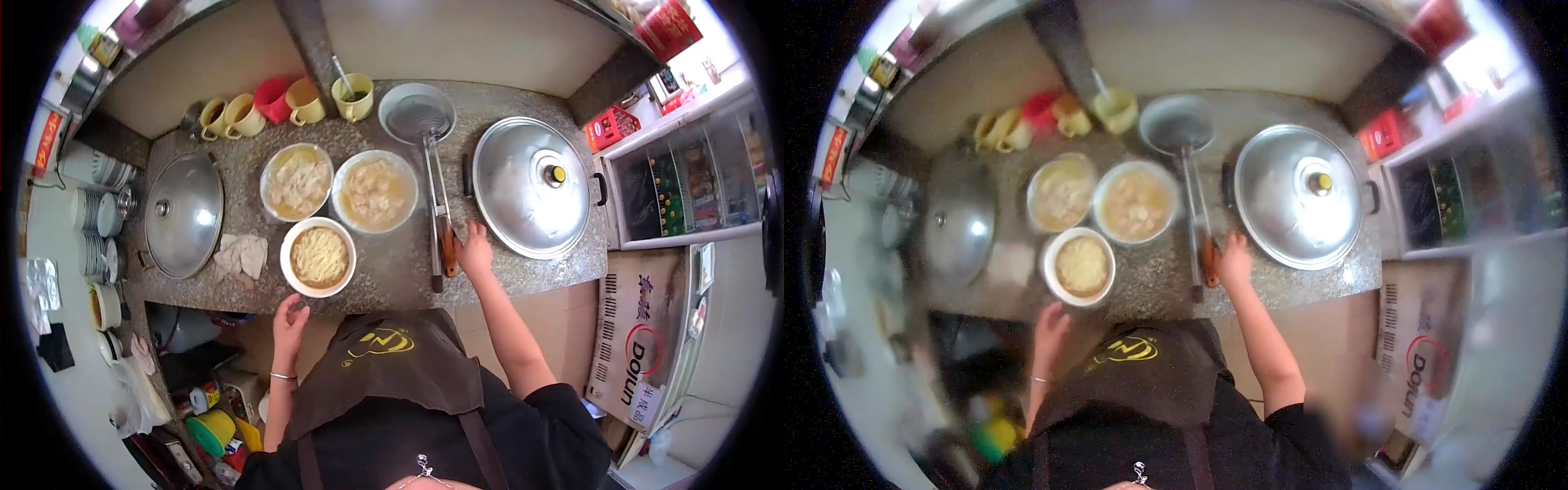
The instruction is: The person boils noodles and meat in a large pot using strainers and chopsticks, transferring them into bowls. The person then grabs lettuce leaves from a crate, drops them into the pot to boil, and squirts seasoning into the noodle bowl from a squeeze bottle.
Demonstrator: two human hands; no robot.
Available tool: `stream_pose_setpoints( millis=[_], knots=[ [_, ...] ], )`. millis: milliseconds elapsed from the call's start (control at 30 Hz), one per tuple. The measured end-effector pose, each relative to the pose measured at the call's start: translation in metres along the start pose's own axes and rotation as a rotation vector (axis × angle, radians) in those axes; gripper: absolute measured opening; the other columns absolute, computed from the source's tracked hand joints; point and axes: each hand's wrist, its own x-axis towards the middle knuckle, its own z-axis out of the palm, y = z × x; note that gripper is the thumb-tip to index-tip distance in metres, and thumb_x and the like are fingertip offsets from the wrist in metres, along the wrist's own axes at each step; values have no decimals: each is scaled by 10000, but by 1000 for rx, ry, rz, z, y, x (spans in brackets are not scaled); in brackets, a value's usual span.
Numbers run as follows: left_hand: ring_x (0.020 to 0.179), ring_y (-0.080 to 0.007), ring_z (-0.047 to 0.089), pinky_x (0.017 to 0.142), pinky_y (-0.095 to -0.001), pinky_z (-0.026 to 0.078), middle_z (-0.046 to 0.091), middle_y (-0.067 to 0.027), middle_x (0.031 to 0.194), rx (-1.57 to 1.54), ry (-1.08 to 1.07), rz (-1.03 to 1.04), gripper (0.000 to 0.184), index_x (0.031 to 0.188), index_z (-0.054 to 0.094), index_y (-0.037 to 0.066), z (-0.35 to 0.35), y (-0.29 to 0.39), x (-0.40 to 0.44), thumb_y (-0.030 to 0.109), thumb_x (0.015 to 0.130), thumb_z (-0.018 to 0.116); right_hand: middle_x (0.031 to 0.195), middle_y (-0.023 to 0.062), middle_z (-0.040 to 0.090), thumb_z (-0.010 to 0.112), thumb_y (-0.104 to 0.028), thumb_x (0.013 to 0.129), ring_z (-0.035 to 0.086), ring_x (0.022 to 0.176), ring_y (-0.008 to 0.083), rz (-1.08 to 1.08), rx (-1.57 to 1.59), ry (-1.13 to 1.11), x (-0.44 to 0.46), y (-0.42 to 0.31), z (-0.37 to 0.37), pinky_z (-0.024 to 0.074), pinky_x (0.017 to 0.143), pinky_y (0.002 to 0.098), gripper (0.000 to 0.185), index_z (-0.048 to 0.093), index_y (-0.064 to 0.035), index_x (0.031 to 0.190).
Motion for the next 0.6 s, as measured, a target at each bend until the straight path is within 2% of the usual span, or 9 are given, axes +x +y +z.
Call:
stream_pose_setpoints(
  millis=[33,100,167,233,333,433,500,567,600],
  knots=[
    [782,-72,555,674,-213,453,544,-64,1100,53,27,57,434,1206,503,15,-14,-1,0,107,814,663,1142,184,493,661,-191,725,579,896,371,38,-10,63,-8,3,12,495,727,442,505,473,-103,1185],
    [805,-73,555,713,-221,460,544,-72,1108,92,55,145,406,1190,518,13,-39,-5,4,114,821,655,1112,180,514,662,-189,722,578,900,368,14,-60,33,-22,9,23,493,738,440,464,500,-90,1146],
    [817,-75,556,727,-227,463,545,-74,1113,71,56,150,402,1187,521,15,-62,0,6,116,822,654,1081,175,535,663,-188,720,576,904,364,-32,-94,9,-33,1,26,490,750,438,424,527,-77,1106],
    [838,-84,559,746,-238,471,554,-82,1118,97,24,207,394,1181,528,19,-84,5,7,114,821,654,999,174,567,662,-166,707,574,902,360,47,-74,-86,-46,-8,27,483,772,437,352,556,-45,1020],
    [837,-98,563,751,-245,476,560,-87,1114,148,-20,214,380,1169,536,19,-107,10,11,108,819,654,953,182,579,642,-167,710,569,891,368,71,-147,-100,-67,-15,32,477,776,447,322,544,-27,984],
    [855,-114,569,743,-247,487,572,-90,1103,106,-60,215,367,1155,539,9,-119,2,17,106,820,653,956,197,576,596,-177,741,562,892,380,-55,-292,-68,-94,0,39,471,774,457,282,541,-23,971],
    [877,-121,582,739,-250,496,589,-97,1078,134,-115,214,356,1145,540,0,-124,0,18,112,825,649,890,205,594,539,-188,785,567,847,395,51,-274,-51,-129,8,40,462,748,474,224,550,-11,923],
    [877,-124,587,740,-252,497,593,-100,1070,110,-157,213,352,1140,542,-2,-129,-5,20,115,825,648,845,222,598,507,-159,808,570,782,397,244,-116,-107,-176,10,33,465,698,463,192,548,12,885],
    [877,-126,592,741,-253,497,597,-103,1062,91,-201,218,347,1135,544,-4,-131,-7,21,117,826,647,797,211,592,495,-143,819,569,718,378,213,-11,-90,-203,13,32,461,656,445,178,543,12,893]
  ],
)
